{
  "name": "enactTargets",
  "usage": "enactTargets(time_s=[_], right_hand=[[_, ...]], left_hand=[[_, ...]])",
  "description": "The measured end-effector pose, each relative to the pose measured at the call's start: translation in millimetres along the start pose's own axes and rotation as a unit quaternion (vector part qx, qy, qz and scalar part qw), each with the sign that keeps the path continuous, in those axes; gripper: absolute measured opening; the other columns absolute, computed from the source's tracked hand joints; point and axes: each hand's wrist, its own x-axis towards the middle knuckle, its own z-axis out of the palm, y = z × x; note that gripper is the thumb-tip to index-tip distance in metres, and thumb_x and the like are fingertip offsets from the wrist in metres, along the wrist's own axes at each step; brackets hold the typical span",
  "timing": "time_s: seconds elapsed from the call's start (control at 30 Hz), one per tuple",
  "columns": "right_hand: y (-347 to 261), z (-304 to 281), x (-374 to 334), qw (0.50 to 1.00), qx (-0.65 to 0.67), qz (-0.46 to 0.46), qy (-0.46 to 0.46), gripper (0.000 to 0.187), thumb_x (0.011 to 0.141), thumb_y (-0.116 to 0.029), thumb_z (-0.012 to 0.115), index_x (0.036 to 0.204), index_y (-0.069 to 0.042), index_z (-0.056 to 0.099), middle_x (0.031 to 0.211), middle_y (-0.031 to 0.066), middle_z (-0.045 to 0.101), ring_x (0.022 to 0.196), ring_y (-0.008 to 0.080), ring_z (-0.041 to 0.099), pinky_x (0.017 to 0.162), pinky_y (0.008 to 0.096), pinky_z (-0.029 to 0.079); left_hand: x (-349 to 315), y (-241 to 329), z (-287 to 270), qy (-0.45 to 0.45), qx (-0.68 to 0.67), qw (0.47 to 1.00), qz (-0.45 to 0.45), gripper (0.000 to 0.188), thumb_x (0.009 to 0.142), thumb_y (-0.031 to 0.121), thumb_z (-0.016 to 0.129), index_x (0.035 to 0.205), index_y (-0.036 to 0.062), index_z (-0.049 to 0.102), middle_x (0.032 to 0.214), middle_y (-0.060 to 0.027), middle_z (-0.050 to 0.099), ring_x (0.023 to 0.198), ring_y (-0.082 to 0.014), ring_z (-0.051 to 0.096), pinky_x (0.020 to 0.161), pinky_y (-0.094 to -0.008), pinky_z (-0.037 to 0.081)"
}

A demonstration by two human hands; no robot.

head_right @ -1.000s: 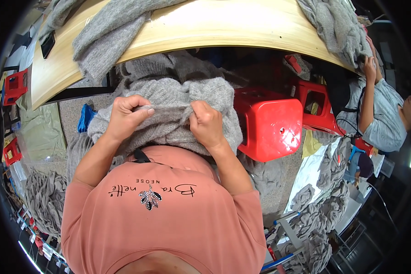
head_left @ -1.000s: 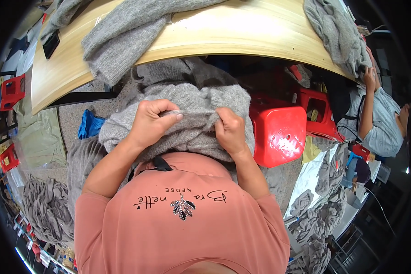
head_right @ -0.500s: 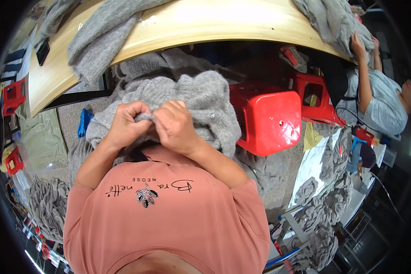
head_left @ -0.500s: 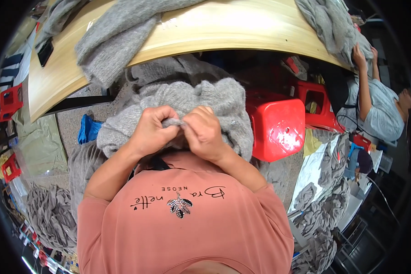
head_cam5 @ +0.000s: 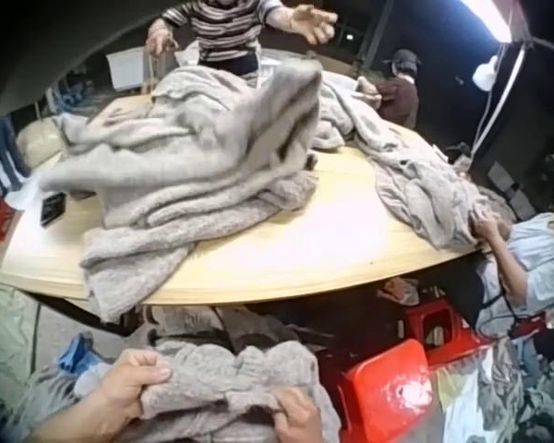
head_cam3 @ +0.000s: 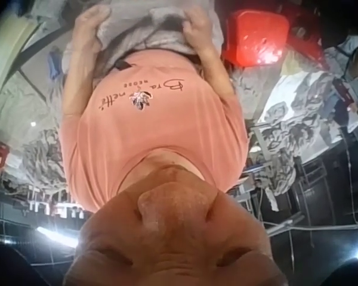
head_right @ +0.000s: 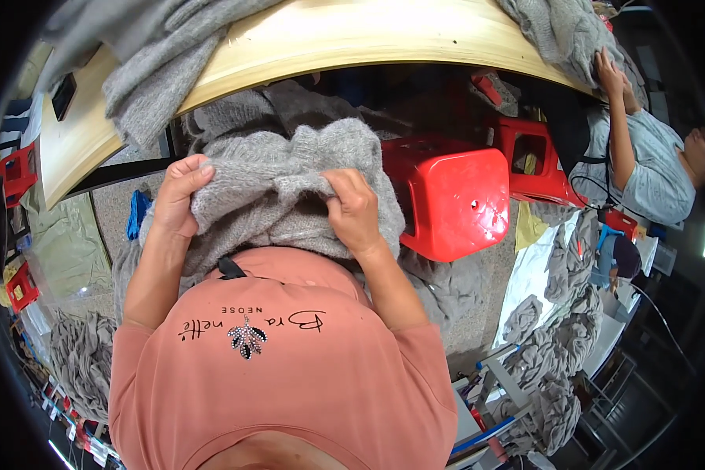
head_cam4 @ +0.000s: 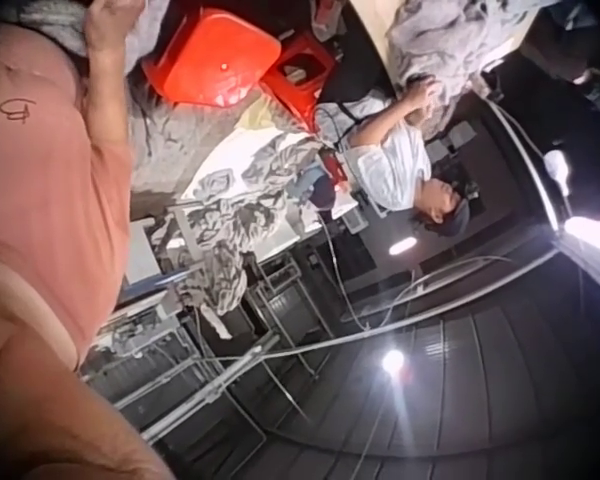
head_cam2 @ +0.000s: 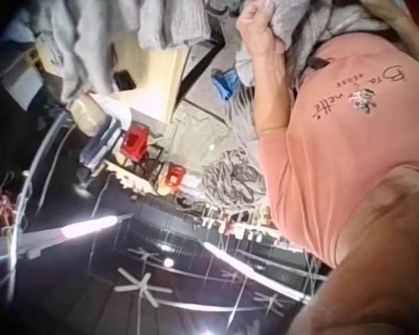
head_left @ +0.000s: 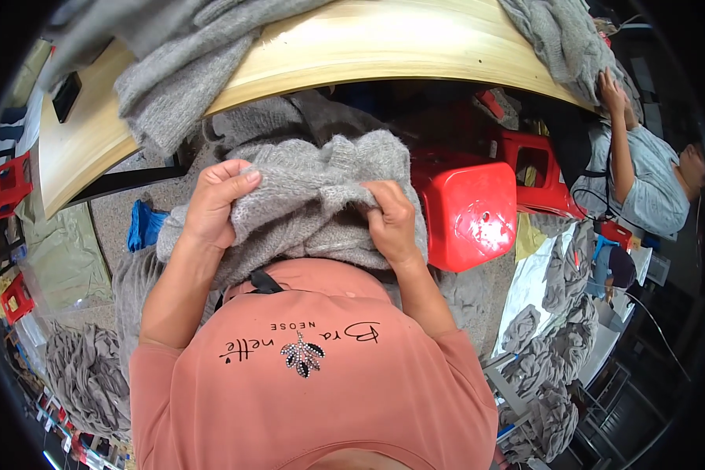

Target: The person is inspecting and handling pieces of grey fabric at a workstation.

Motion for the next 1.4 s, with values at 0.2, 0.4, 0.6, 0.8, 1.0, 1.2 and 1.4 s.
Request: enactTargets(time_s=[0.2, 0.4, 0.6, 0.8, 1.0, 1.2, 1.4], right_hand=[[-7, -16, 4, 0.958, 0.259, 0.091, -0.085, 0.023, 0.064, 0.006, 0.059, 0.087, 0.001, 0.058, 0.079, 0.0116, 0.059, 0.069, 0.0264, 0.057, 0.064, 0.0287, 0.046], [-68, -34, 12, 0.983, 0.01, -0.18, 0.025, 0.023, 0.064, 0.007, 0.06, 0.087, 0.002, 0.058, 0.08, 0.0109, 0.058, 0.067, 0.0237, 0.057, 0.058, 0.0287, 0.047], [-98, -14, 23, 0.912, 0.01, -0.41, -0.028, 0.026, 0.058, 0.002, 0.063, 0.084, 0.003, 0.061, 0.089, 0.0129, 0.056, 0.072, 0.0233, 0.056, 0.057, 0.0288, 0.046], [-82, 0, 23, 0.931, -0.026, -0.363, 0.032, 0.026, 0.058, 0.002, 0.061, 0.083, 0.001, 0.06, 0.077, 0.0074, 0.054, 0.06, 0.0194, 0.051, 0.048, 0.0278, 0.041], [-78, 12, 26, 0.938, -0.029, -0.337, 0.069, 0.021, 0.058, 0.004, 0.058, 0.078, 0.001, 0.057, 0.07, 0.0072, 0.054, 0.054, 0.0188, 0.05, 0.044, 0.0274, 0.04], [-73, 20, 30, 0.953, 0.008, -0.301, 0.04, 0.028, 0.054, 0.013, 0.051, 0.08, 0.003, 0.056, 0.072, 0.0129, 0.056, 0.055, 0.0242, 0.052, 0.047, 0.0303, 0.043], [-70, 20, 40, 0.973, 0.105, -0.195, -0.057, 0.029, 0.055, 0.014, 0.048, 0.08, 0.001, 0.055, 0.076, 0.0129, 0.056, 0.065, 0.0245, 0.056, 0.058, 0.0299, 0.046]], left_hand=[[-4, 11, 5, 0.007, 0.002, 1.0, 0.021, 0.003, 0.076, 0.005, 0.06, 0.075, 0.0024, 0.057, 0.072, -0.0046, 0.062, 0.061, -0.008, 0.056, 0.059, -0.0219, 0.046], [-8, 11, 33, 0.008, 0.016, 1.0, 0.017, 0.005, 0.073, 0.003, 0.062, 0.077, 0.0011, 0.059, 0.073, -0.0055, 0.062, 0.06, -0.0087, 0.056, 0.058, -0.0222, 0.046], [-11, -2, 52, -0.109, 0.045, 0.993, -0.007, 0.003, 0.074, 0.001, 0.063, 0.076, 0.0001, 0.061, 0.07, -0.0027, 0.061, 0.06, -0.0056, 0.053, 0.054, -0.0201, 0.043], [-12, -9, 40, -0.14, 0.07, 0.987, -0.024, 0.006, 0.078, 0.004, 0.061, 0.075, -0.001, 0.062, 0.068, -0.0002, 0.059, 0.06, -0.0031, 0.049, 0.053, -0.0187, 0.04], [-15, -12, 34, -0.09, 0.112, 0.989, 0.025, 0.008, 0.078, 0.005, 0.061, 0.079, -0.0023, 0.063, 0.068, -0.0005, 0.06, 0.061, -0.0027, 0.049, 0.053, -0.018, 0.039], [-19, -15, 32, -0.042, 0.206, 0.973, 0.092, 0.007, 0.076, 0.001, 0.063, 0.082, -0.0021, 0.063, 0.069, 0.0001, 0.06, 0.064, -0.0021, 0.05, 0.056, -0.0186, 0.042], [-21, -19, 23, -0.022, 0.318, 0.93, 0.182, 0.011, 0.07, -0.003, 0.063, 0.081, -0.0013, 0.064, 0.071, -0.0043, 0.061, 0.064, -0.0084, 0.054, 0.057, -0.0216, 0.043]])
